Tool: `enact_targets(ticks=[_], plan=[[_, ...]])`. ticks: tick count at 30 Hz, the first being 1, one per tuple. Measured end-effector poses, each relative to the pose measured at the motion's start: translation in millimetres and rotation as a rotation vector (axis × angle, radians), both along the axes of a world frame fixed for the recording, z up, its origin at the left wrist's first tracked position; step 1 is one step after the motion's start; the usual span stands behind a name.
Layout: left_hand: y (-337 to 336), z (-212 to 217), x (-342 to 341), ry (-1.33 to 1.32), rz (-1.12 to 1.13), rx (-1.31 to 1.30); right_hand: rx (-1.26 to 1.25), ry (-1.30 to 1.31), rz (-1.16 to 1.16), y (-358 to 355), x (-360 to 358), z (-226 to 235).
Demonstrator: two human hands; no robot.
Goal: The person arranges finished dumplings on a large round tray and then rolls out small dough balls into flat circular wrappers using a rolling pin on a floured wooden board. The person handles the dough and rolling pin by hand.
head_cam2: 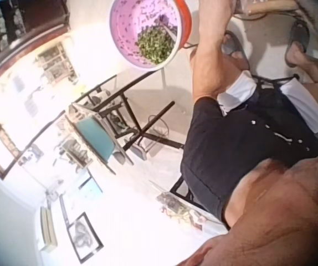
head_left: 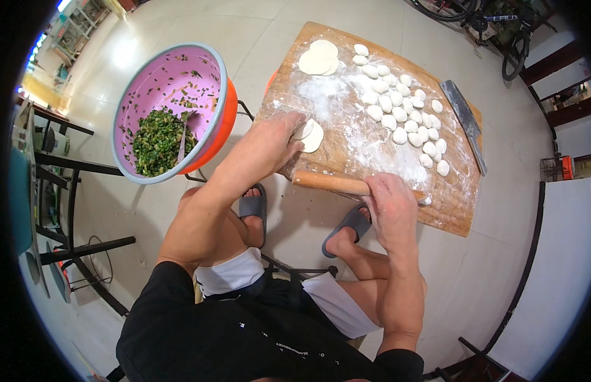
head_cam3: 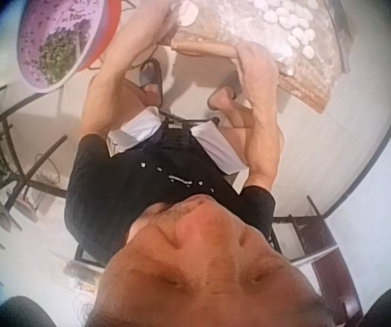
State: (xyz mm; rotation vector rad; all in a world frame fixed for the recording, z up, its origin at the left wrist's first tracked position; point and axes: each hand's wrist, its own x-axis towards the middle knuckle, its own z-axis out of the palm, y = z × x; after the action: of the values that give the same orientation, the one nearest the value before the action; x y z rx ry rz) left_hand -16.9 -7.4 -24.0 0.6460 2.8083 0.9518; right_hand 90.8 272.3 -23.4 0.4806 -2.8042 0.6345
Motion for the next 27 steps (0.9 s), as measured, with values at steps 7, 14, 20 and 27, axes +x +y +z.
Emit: enact_targets(ticks=[7, 14, 20, 27], plan=[[7, -14, -23, -0.018, 0.069, -0.105, -0.003, -0.006, -0.017, 5, 1, 1], [1, -4, -21, 0.040, 0.063, -0.091, -0.021, 0.000, -0.029, 11, 4, 5], [-5, -8, -31, 0.117, 0.050, -0.161, -0.012, -0.014, -0.044, 13, 5, 8], [-7, -16, -46, 0.140, -0.079, -0.131, -0.012, -0.023, -0.029, 10, 4, 12]])
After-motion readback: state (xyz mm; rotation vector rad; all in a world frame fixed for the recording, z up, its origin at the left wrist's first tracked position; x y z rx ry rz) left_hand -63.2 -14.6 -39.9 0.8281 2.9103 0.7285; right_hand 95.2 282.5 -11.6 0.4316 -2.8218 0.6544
